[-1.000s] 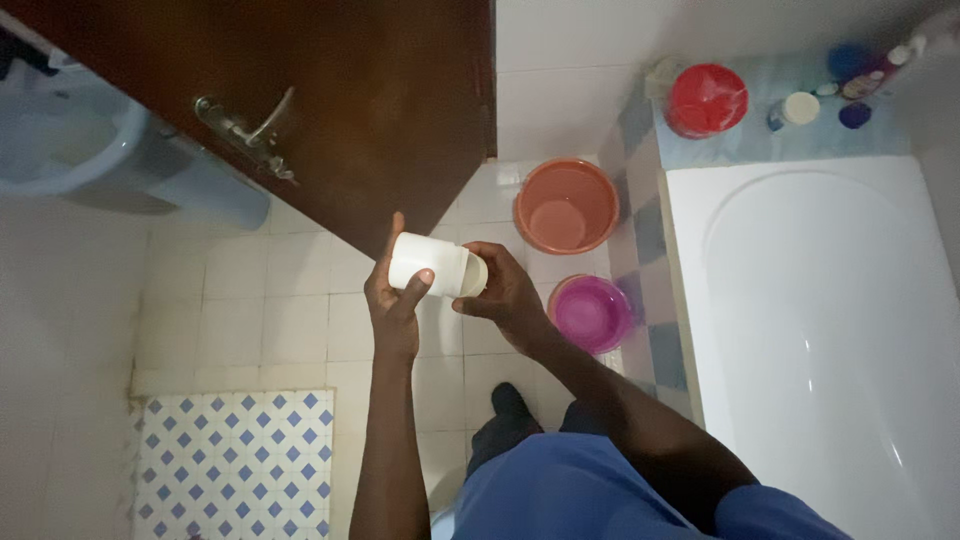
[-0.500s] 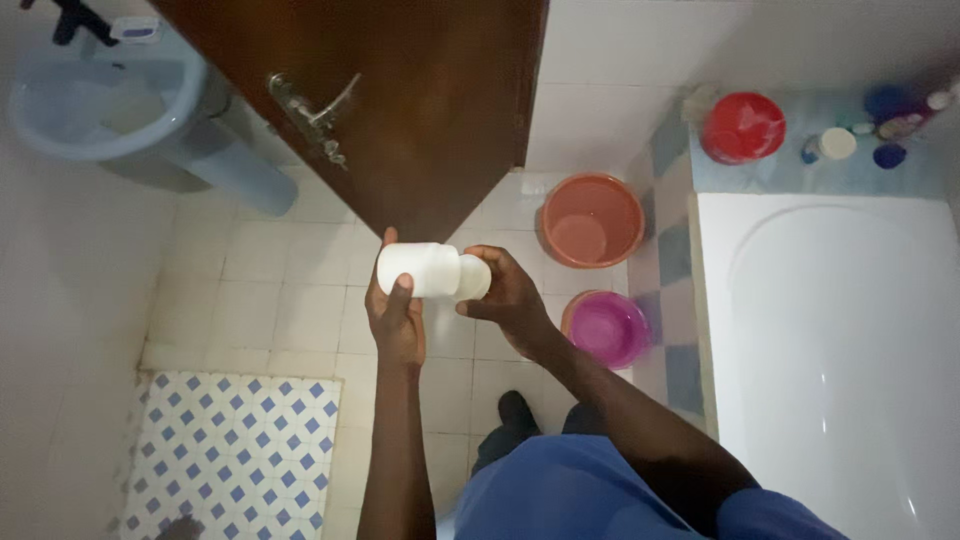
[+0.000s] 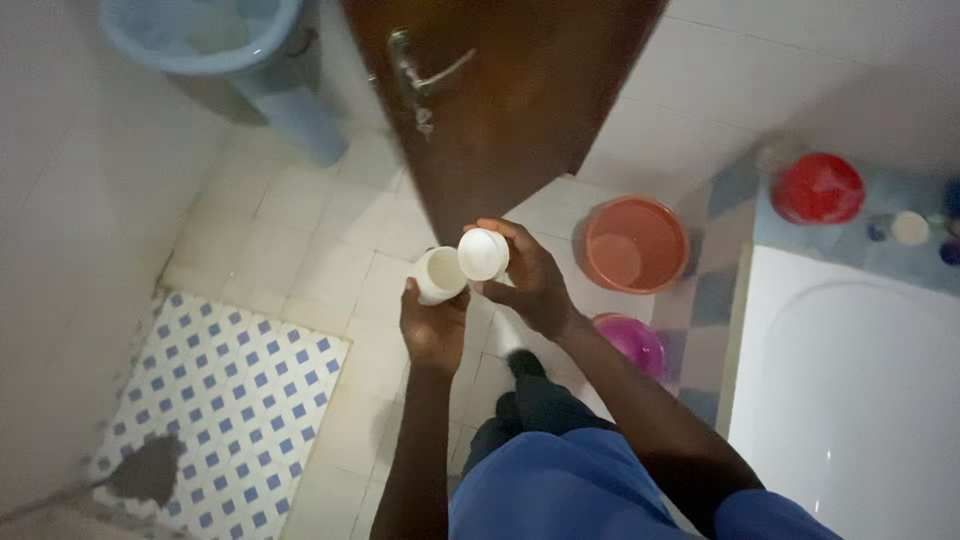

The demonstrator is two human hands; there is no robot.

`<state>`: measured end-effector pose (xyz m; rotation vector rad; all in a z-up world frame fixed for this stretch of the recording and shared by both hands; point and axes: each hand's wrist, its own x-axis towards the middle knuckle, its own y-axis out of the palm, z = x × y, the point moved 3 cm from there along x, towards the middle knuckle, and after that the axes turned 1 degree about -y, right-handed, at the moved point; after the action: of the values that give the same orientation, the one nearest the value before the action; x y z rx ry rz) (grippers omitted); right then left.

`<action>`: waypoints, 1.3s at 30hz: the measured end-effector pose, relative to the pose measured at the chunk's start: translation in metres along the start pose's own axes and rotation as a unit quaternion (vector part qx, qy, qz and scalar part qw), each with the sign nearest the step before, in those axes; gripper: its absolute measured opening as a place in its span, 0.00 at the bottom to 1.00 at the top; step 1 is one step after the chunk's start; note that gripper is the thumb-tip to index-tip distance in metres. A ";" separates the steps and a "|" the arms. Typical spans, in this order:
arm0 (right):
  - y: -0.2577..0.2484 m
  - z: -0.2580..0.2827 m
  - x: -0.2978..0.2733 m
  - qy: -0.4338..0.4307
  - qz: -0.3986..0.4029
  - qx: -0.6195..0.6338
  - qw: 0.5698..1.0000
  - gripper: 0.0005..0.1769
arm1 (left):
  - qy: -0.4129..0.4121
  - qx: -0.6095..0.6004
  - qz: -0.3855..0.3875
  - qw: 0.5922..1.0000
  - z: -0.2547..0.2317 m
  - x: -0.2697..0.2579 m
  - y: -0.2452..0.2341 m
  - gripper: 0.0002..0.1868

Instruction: The person pours powder into two small containers by hand and then pours water from one container into another in a bathroom.

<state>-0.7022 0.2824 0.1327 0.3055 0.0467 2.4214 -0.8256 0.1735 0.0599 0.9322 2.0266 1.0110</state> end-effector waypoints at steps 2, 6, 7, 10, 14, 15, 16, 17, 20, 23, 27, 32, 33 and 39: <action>0.004 -0.004 0.016 -0.011 0.039 -0.095 0.995 0.44 | 0.005 -0.002 -0.027 1.000 -0.004 0.004 -0.002 0.30; 0.021 -0.003 0.047 -0.045 0.087 -0.101 0.990 0.42 | 0.042 -0.025 0.026 0.998 -0.023 0.017 -0.007 0.31; 0.027 -0.002 0.054 -0.045 0.094 -0.100 0.989 0.42 | 0.048 -0.027 0.023 0.998 -0.028 0.020 -0.009 0.31; 0.044 0.001 0.084 -0.033 0.101 -0.201 0.974 0.39 | 0.061 -0.038 -0.017 0.997 -0.048 0.040 -0.012 0.32; 0.065 -0.005 0.132 -0.039 0.134 -0.216 0.966 0.39 | 0.075 -0.030 -0.038 0.996 -0.075 0.075 -0.018 0.31; 0.070 -0.010 0.145 -0.031 0.142 -0.203 0.968 0.40 | 0.075 -0.016 -0.055 0.996 -0.083 0.084 -0.021 0.30; 0.075 -0.015 0.158 -0.033 0.144 -0.200 0.969 0.40 | 0.078 -0.014 -0.056 0.995 -0.092 0.093 -0.024 0.30; 0.082 -0.018 0.171 -0.060 0.137 -0.200 0.968 0.38 | 0.088 -0.021 -0.033 0.995 -0.102 0.103 -0.025 0.30; 0.097 -0.026 0.216 -0.076 0.134 -0.166 0.974 0.36 | 0.097 -0.032 -0.001 0.995 -0.134 0.137 -0.027 0.30; 0.112 -0.039 0.256 -0.051 0.142 -0.122 0.981 0.36 | 0.095 -0.042 -0.024 0.994 -0.164 0.172 -0.032 0.29; 0.137 -0.062 0.313 -0.038 0.145 -0.103 0.983 0.40 | 0.139 -0.010 -0.024 0.990 -0.206 0.212 -0.039 0.28; 0.165 -0.081 0.370 -0.006 0.158 -0.056 0.986 0.42 | 0.165 -0.040 -0.003 0.986 -0.250 0.253 -0.052 0.27; 0.172 -0.085 0.380 -0.001 0.163 -0.053 0.985 0.43 | 0.166 -0.048 -0.004 0.985 -0.258 0.260 -0.055 0.27; 0.200 -0.125 0.449 0.015 0.142 -0.104 0.984 0.46 | 0.128 -0.028 -0.047 0.990 -0.302 0.320 -0.080 0.27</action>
<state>-1.1889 0.4250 0.1266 0.1906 -0.2530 2.6847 -1.2568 0.2915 0.0530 0.6983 2.2164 1.1782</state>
